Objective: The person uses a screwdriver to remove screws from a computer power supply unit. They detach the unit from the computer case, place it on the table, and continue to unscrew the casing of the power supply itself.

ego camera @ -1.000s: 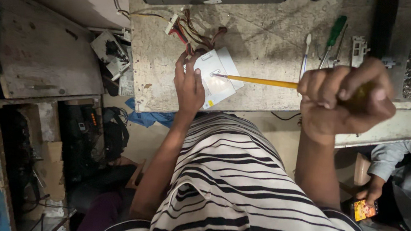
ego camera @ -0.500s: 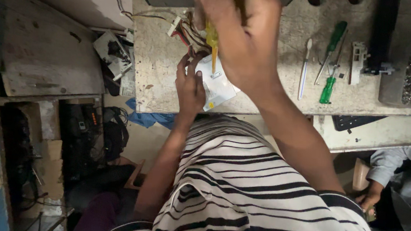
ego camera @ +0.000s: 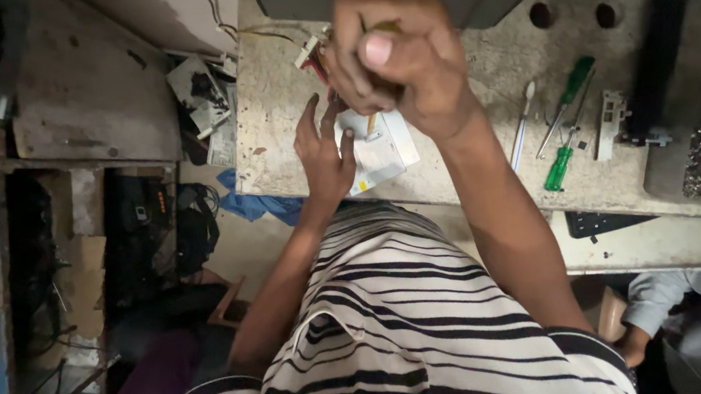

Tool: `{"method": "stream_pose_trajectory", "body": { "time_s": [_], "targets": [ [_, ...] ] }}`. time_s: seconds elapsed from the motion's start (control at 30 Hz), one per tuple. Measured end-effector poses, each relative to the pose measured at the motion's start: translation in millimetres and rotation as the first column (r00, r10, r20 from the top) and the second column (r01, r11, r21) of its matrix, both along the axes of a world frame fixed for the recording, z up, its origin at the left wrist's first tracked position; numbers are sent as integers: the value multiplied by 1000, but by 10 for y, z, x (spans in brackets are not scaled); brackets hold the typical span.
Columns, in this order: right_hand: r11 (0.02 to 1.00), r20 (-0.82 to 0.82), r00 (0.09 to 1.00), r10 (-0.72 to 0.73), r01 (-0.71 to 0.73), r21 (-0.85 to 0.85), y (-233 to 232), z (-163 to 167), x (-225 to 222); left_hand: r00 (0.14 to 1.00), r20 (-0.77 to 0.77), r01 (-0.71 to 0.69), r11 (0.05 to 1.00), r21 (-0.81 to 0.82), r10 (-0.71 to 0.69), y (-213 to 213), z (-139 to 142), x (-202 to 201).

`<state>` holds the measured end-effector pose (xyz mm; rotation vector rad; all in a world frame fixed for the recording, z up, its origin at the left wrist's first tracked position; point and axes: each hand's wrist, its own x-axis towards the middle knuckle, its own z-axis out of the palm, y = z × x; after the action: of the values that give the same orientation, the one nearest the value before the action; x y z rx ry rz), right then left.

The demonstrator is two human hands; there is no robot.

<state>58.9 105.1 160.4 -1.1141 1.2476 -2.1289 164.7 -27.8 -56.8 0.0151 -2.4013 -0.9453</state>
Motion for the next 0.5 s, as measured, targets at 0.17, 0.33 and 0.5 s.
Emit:
{"method": "stream_pose_trajectory", "body": {
  "time_s": [0.17, 0.33, 0.5],
  "targets": [
    [1000, 33, 999, -4, 4, -5, 15, -4, 73, 984, 29, 161, 957, 242, -173, -38, 511, -45],
    [1000, 34, 999, -31, 31, 0, 46, -14, 76, 855, -46, 487, 769, 414, -517, -78, 1029, -34],
    [996, 15, 996, -87, 87, 25, 2, 108, 106, 885, -47, 461, 858, 227, -463, -48, 1163, -106]
  ]
}}
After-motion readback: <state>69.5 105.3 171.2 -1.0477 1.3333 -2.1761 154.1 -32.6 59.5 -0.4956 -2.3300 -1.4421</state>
